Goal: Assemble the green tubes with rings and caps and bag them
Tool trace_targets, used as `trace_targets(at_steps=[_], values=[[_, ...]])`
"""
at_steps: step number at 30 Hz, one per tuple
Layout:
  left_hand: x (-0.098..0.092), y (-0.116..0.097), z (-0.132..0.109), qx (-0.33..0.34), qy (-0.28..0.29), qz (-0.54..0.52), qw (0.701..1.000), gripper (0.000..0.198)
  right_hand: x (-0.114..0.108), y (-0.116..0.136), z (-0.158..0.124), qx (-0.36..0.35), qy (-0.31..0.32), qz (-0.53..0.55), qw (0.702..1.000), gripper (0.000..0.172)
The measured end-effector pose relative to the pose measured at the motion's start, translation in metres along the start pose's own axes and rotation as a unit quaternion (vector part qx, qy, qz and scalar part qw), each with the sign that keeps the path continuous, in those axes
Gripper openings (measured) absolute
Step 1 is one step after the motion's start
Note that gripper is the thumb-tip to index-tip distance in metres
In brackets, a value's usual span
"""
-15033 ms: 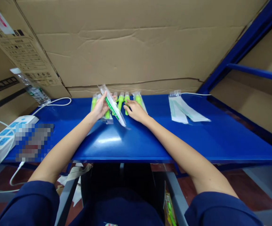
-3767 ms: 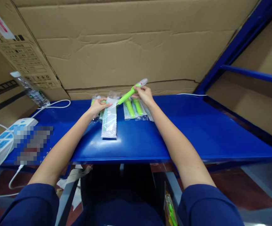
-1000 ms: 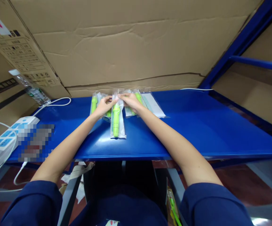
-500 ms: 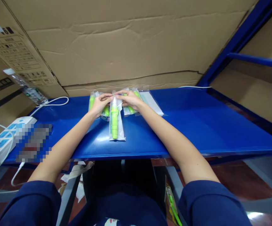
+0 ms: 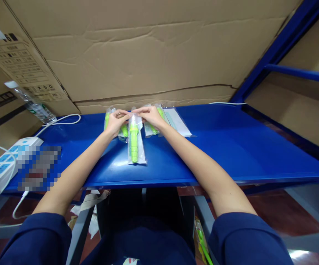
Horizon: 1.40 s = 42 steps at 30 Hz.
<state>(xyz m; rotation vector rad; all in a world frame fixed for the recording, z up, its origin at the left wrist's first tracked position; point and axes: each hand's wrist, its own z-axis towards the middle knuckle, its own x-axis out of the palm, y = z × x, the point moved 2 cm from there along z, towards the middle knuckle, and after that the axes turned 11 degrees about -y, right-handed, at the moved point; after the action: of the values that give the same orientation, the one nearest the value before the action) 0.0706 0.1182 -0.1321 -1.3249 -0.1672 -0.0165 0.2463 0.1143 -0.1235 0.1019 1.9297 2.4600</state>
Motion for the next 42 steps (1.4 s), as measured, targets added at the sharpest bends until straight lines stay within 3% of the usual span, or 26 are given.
trace_targets(at_steps=[5, 12, 16, 23, 28, 32, 35, 39, 42], values=[[0.001, -0.005, -0.003, 0.021, 0.032, 0.004, 0.999, 0.019, -0.002, -0.003, 0.003, -0.007, -0.019, 0.002, 1.000, 0.014], [0.006, -0.001, 0.000, 0.050, 0.028, 0.004, 0.998, 0.015, -0.003, -0.005, 0.004, -0.035, -0.046, -0.037, 0.998, 0.017], [0.014, -0.004, 0.011, 0.101, 0.040, 0.016, 0.994, 0.010, -0.005, -0.002, 0.006, -0.058, -0.077, -0.056, 0.994, 0.012], [0.035, -0.014, 0.038, 0.171, 0.114, 0.048, 0.978, 0.009, -0.018, 0.007, 0.011, -0.115, -0.119, -0.075, 0.983, 0.011], [0.040, -0.005, 0.040, 0.153, 0.094, 0.022, 0.983, 0.009, -0.025, 0.007, 0.012, -0.112, -0.092, -0.073, 0.987, 0.023], [0.030, 0.005, 0.035, 0.105, 0.052, 0.001, 0.993, 0.021, -0.019, 0.001, 0.011, -0.103, -0.026, -0.059, 0.993, 0.045], [0.022, 0.008, 0.030, 0.096, 0.034, 0.018, 0.995, 0.016, -0.013, -0.002, 0.009, -0.082, -0.009, -0.052, 0.995, 0.058], [0.020, 0.006, 0.023, 0.104, 0.025, 0.006, 0.994, 0.013, -0.009, 0.001, 0.005, -0.062, -0.006, -0.033, 0.998, 0.051], [0.024, 0.007, 0.019, 0.066, 0.020, -0.036, 0.997, 0.014, -0.011, 0.003, 0.003, -0.031, -0.020, -0.019, 0.999, 0.045]])
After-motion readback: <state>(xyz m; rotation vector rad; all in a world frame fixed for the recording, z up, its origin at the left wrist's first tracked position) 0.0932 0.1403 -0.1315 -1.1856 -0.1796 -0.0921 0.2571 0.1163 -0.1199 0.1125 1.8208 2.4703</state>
